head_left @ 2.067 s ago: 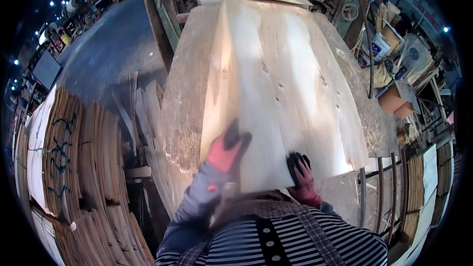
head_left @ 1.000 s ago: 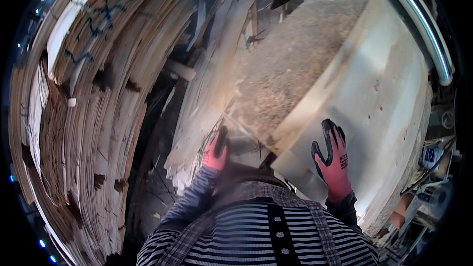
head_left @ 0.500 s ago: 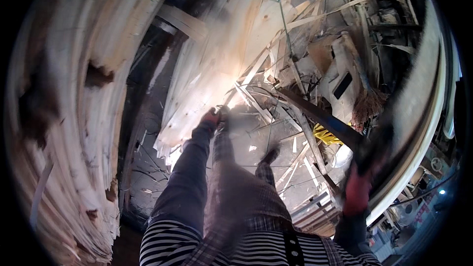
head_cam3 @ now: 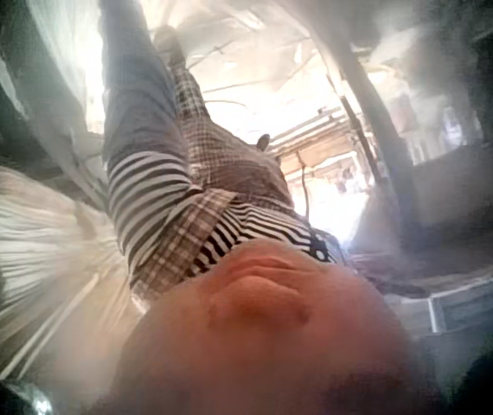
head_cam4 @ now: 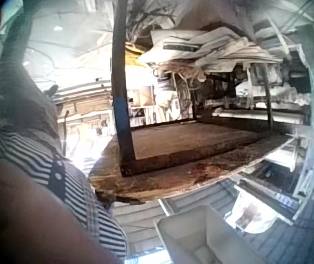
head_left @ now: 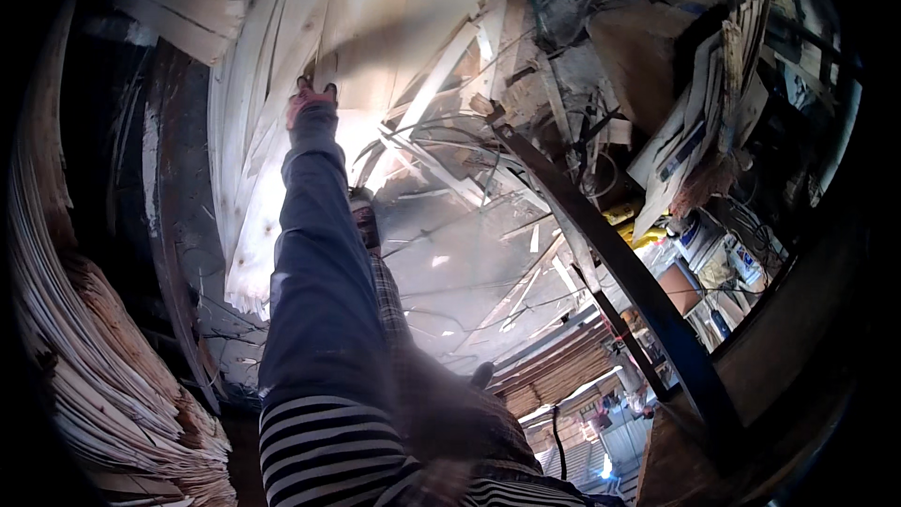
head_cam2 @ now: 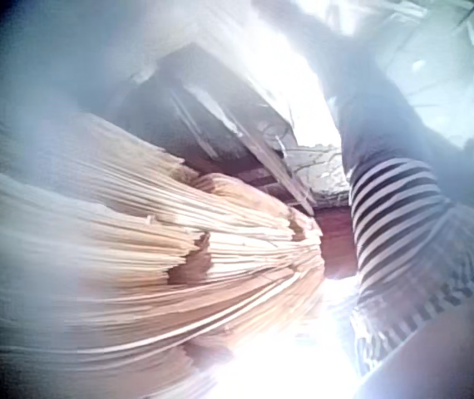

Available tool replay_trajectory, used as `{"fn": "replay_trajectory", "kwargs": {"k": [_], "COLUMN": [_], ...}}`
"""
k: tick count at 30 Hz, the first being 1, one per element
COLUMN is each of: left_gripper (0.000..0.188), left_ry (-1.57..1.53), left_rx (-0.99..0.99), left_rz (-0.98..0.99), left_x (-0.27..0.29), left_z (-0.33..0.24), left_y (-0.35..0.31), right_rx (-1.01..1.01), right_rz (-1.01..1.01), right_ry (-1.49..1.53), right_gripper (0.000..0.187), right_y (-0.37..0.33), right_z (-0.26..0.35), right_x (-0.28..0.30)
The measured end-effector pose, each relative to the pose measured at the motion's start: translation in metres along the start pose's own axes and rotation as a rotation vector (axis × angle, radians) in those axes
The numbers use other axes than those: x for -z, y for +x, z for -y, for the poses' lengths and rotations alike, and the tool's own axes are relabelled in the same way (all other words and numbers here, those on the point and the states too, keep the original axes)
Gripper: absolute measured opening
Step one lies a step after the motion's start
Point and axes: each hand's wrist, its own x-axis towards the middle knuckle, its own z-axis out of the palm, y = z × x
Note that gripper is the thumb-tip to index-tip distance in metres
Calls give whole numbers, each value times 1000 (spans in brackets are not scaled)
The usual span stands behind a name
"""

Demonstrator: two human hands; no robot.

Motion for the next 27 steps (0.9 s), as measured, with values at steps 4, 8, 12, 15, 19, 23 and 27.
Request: {"fn": "replay_trajectory", "kwargs": {"k": [4, 8, 12, 15, 19, 23, 27], "left_gripper": [57, 48, 46, 39, 28, 25, 35], "left_ry": [-18, 147, -168, -283, -748, -1349, -1946], "left_rx": [-115, -265, -460, -492, -997, -462, -321], "left_rz": [302, -2, 108, 362, 429, 796, 765], "left_x": [-6, 25, 119, 260, 377, 505, 563], "left_z": [11, -47, -92, -131, -143, -179, -224], "left_y": [-11, -102, -195, -272, -338, -421, -531], "right_rx": [21, 27, 49, 82, 137, 144, 164], "right_rz": [22, -29, -68, -81, -231, -150, -176], "right_ry": [41, 62, 95, 142, 141, 157, 147], "right_gripper": [69, 69, 69, 68, 68, 70, 69], "right_y": [1, -15, -35, -50, -60, -59, -59], "right_z": [-5, -5, -3, -12, -14, 0, 1], "right_x": [9, 31, 57, 72, 72, 82, 83]}}
